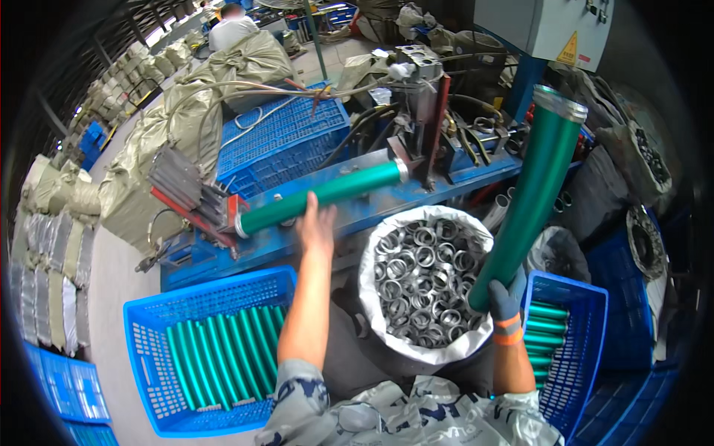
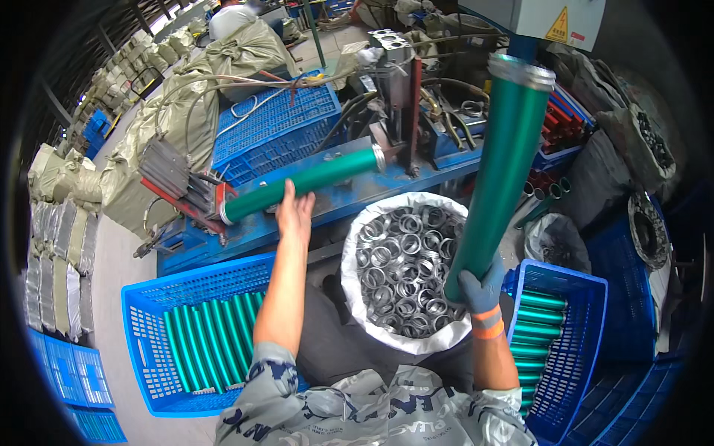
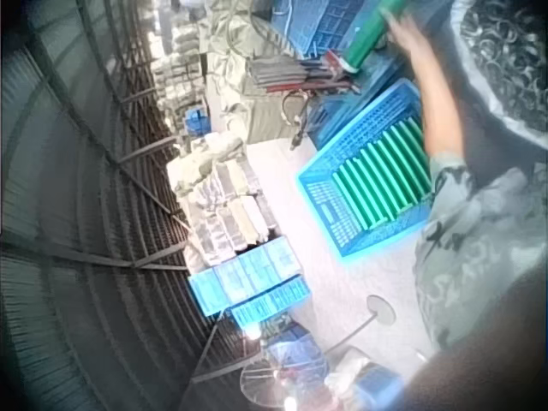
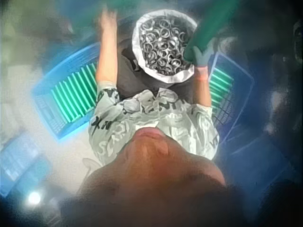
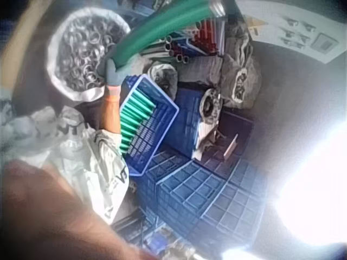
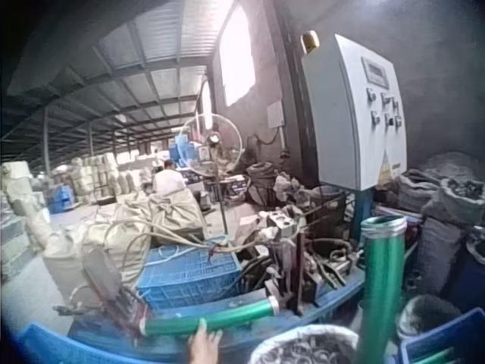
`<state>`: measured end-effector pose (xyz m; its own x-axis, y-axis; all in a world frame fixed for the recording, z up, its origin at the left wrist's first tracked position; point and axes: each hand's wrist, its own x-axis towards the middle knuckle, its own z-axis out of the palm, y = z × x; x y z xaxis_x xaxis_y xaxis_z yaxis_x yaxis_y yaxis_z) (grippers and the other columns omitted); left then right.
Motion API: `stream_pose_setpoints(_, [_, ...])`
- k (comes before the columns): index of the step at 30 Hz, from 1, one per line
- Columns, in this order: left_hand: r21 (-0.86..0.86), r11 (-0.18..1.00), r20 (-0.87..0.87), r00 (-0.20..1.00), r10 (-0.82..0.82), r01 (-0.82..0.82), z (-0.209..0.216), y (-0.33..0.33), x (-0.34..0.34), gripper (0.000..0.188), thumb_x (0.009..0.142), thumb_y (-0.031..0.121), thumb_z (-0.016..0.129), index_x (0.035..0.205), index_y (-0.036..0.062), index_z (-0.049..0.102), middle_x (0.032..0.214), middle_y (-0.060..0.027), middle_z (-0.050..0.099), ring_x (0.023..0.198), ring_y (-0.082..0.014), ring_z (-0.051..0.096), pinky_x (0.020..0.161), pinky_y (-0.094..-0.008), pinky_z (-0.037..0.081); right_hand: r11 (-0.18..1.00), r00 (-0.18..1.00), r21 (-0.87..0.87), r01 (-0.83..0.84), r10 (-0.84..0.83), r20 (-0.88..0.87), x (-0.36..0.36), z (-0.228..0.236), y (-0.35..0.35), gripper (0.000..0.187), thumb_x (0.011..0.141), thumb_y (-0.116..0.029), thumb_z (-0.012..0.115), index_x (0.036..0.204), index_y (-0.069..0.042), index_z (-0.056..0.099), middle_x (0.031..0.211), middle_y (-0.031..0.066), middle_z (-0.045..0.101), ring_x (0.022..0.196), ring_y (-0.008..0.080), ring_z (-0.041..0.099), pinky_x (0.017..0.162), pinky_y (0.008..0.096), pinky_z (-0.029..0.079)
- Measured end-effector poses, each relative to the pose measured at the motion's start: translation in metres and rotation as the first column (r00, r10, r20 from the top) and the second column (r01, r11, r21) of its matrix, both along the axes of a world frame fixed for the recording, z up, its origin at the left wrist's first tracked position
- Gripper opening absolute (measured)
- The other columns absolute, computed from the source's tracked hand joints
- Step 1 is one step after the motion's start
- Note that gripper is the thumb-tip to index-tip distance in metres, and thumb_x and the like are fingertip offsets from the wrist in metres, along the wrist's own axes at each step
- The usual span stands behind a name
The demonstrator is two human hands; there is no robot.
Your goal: The person fits metal rings onto the ends of metal tubes by hand, then places the assembled tubes into blue crates.
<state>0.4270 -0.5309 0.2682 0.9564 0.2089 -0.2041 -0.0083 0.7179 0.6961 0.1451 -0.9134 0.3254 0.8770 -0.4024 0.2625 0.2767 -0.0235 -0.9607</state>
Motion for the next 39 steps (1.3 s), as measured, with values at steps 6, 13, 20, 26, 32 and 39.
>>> stream_pose_setpoints(6, [0.039,0.996,-0.165,0.983,0.083,-0.078,-0.046,0.014,0.094,0.082,0.100,0.038,0.092,0.155,-0.0075,0.052,0.153,-0.0244,0.063,0.142,-0.0477,0.064,0.115,-0.0596,0.059,0.989,0.997,0.146,0.004,0.007,-0.077,-0.058,-0.013,-0.013,0.083,0.083,-0.041,0.092,0.148,0.002,0.061,0.123,0.0081,0.075,0.105,0.0173,0.072,0.089,0.0334,0.060])
stream_pose_setpoints(13, [0.139,0.990,-0.273,0.961,0.047,-0.009,-0.045,0.010,0.092,0.085,0.099,0.050,0.090,0.154,-0.0073,0.058,0.151,-0.0287,0.067,0.136,-0.0463,0.071,0.111,-0.0595,0.060,0.979,0.991,0.204,0.028,-0.001,-0.132,-0.069,-0.026,-0.012,0.096,0.082,-0.045,0.096,0.155,0.003,0.057,0.118,0.0087,0.074,0.099,0.0185,0.072,0.086,0.0335,0.060])
stream_pose_setpoints(20, [0.225,0.973,-0.290,0.957,0.021,0.047,-0.037,0.024,0.086,0.090,0.099,0.059,0.086,0.156,-0.0049,0.057,0.152,-0.0329,0.066,0.132,-0.0468,0.074,0.108,-0.0594,0.060,0.966,0.991,0.257,-0.003,0.037,-0.131,-0.066,-0.020,0.002,0.087,0.084,-0.038,0.095,0.153,0.001,0.060,0.124,0.0093,0.075,0.104,0.0194,0.074,0.089,0.0345,0.062])
stream_pose_setpoints(26, [0.241,0.966,-0.304,0.952,-0.011,0.088,-0.031,0.025,0.080,0.088,0.102,0.059,0.081,0.156,-0.0061,0.057,0.149,-0.0353,0.068,0.123,-0.0478,0.078,0.105,-0.0607,0.061,0.966,0.986,0.244,0.090,-0.052,-0.159,-0.090,-0.034,-0.016,0.079,0.087,-0.030,0.089,0.153,-0.001,0.058,0.121,0.0141,0.076,0.097,0.0234,0.076,0.085,0.0372,0.064])
stream_pose_setpoints(32, [0.228,0.961,-0.340,0.937,-0.073,0.158,-0.066,-0.034,0.092,0.097,0.098,0.065,0.082,0.161,-0.0009,0.051,0.145,-0.0305,0.069,0.124,-0.0491,0.076,0.103,-0.0601,0.062,0.886,0.885,0.015,0.464,-0.464,0.032,-0.214,-0.034,-0.097,0.066,0.091,-0.020,0.085,0.146,0.006,0.061,0.125,0.0182,0.077,0.100,0.0276,0.079,0.090,0.0406,0.065])
stream_pose_setpoints(39, [0.050,0.941,-0.363,0.884,-0.295,0.334,-0.082,0.098,0.127,0.113,0.098,0.070,0.080,0.168,-0.0089,0.039,0.178,-0.0298,0.037,0.162,-0.0391,0.044,0.133,-0.0520,0.039,0.527,0.357,-0.385,0.758,-0.828,-0.432,-0.349,-0.142,-0.224,0.062,0.092,-0.038,0.092,0.131,0.006,0.073,0.110,0.0159,0.082,0.098,0.0250,0.078,0.089,0.0421,0.062])
